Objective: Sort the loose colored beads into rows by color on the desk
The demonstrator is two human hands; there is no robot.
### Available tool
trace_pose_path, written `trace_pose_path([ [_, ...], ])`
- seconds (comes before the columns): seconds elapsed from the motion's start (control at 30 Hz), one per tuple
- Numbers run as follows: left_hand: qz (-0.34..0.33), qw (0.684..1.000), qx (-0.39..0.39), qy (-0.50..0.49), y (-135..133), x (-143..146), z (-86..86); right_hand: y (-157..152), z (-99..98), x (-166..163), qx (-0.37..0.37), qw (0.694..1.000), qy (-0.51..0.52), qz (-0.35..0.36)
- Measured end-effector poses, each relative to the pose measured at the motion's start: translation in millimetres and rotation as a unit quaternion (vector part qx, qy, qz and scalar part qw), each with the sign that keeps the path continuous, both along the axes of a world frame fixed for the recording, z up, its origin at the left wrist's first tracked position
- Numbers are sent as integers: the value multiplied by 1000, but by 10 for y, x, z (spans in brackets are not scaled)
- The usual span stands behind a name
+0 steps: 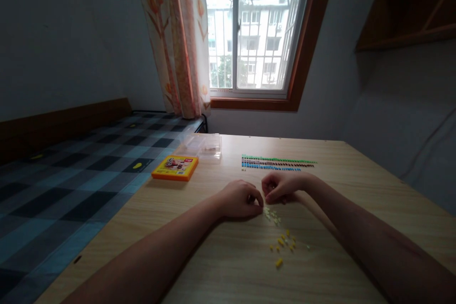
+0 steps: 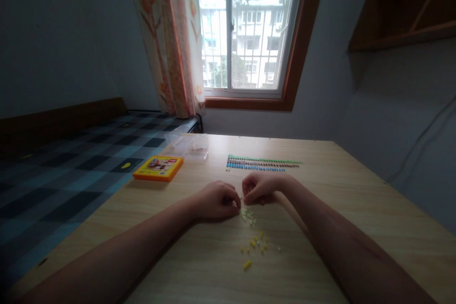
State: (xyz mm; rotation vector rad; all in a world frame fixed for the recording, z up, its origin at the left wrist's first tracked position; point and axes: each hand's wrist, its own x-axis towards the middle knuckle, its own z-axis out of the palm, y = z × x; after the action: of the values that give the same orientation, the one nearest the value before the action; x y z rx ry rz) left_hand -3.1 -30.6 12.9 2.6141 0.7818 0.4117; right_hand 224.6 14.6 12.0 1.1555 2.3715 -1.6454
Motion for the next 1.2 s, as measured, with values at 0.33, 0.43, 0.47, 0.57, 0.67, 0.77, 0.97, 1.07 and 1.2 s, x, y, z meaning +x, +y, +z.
trace_pose_path([
  [0.33, -10, 1000, -12, 4, 34, -4, -22, -25, 89, -71, 152, 980, -106, 74],
  [0.43, -4, 1000, -24, 14, 62, -15, -19, -30, 94, -74, 154, 979, -112, 70],
  [0.47, -3, 1000, -26, 16, 68, -19, -18, -33, 98, -75, 152, 980, -112, 69],
  [0.57, -3, 999, -28, 16, 82, -37, -14, -42, 111, -79, 146, 981, -110, 68],
  [0.67, 13, 1000, -22, 12, 101, -62, -16, -40, 103, -83, 141, 982, -109, 64],
  [0.77, 51, 998, -15, 15, 127, -83, -25, -22, 69, -79, 119, 987, -96, 54],
  [0.97, 88, 996, 12, 21, 142, -79, -38, 10, 29, -52, 86, 993, -65, 47],
  [1.07, 92, 995, 18, 21, 134, -72, -41, 8, 36, -45, 85, 993, -60, 47],
  [1.2, 95, 995, 17, 13, 124, -67, -41, -23, 78, -75, 115, 988, -88, 49],
])
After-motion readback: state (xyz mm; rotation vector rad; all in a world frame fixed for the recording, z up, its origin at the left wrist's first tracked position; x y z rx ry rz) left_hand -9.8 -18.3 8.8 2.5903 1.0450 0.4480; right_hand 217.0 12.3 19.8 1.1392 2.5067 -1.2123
